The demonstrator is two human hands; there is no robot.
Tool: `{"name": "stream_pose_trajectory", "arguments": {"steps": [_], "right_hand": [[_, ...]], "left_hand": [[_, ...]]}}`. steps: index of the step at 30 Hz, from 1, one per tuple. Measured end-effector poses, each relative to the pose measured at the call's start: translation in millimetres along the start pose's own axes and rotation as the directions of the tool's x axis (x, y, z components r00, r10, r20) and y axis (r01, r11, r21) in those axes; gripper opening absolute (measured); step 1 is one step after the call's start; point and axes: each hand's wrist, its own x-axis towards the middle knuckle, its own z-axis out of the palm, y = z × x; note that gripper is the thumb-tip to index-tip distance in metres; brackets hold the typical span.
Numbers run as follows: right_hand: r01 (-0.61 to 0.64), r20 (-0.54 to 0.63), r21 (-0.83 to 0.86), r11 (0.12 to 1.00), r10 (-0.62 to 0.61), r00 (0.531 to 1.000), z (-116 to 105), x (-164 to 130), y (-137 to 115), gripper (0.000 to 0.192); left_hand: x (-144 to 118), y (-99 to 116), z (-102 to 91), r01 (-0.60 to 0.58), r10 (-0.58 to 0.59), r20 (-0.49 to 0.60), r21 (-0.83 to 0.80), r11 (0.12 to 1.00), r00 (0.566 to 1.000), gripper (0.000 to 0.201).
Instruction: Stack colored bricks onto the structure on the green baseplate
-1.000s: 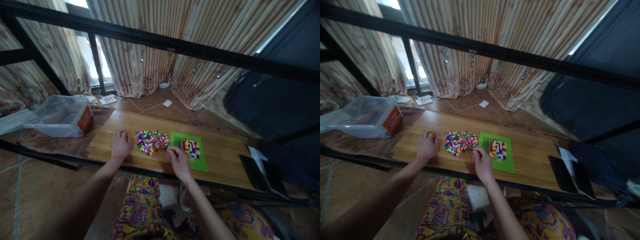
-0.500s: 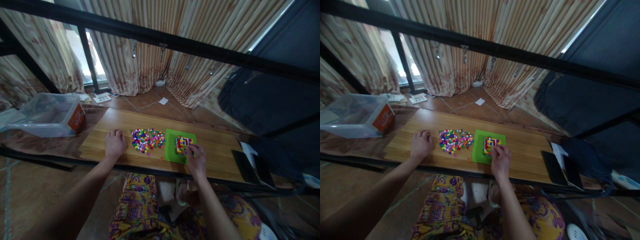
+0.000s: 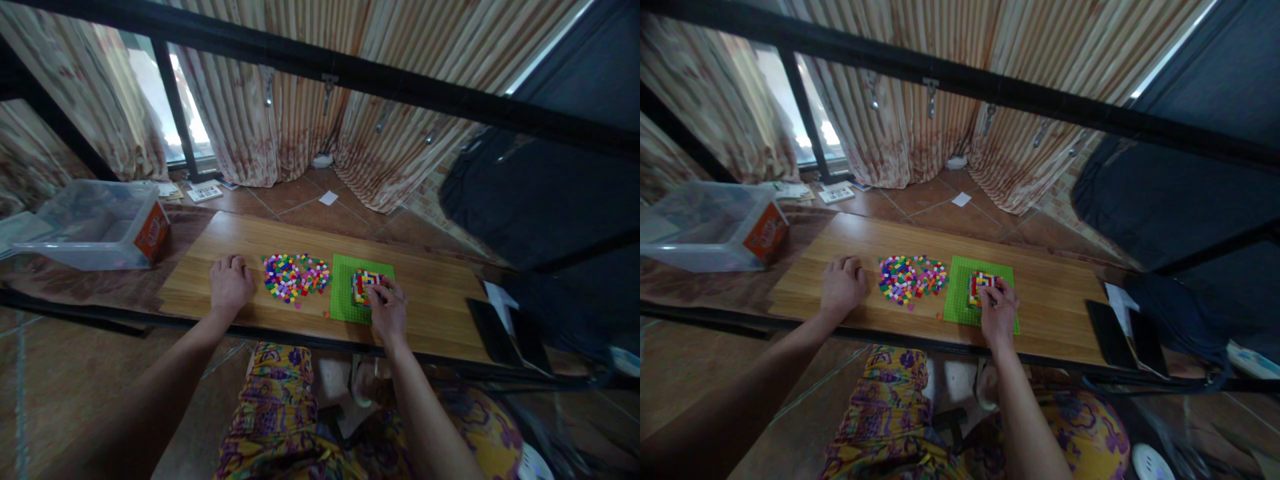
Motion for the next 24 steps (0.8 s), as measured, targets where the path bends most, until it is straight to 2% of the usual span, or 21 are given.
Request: {"name": "stream_pose_trajectory", "arguments": {"steps": [15, 24], "right_hand": [[0.003, 0.017, 0.036, 0.999, -0.004, 1.0, 1.4, 2.9, 2.8, 0.032], [0.011, 0.076, 0.062, 0.998, -0.016, 0.997, -1.0, 8.9, 5.9, 0.03]], "left_hand": [[-0.5, 0.3, -1.0, -0.007, 0.007, 0.001, 0.029, 1.0, 1.0, 0.03], [-0.4, 0.6, -1.3, -0.002, 0.002, 0.009, 0.02, 1.0, 1.0, 0.03]]}}
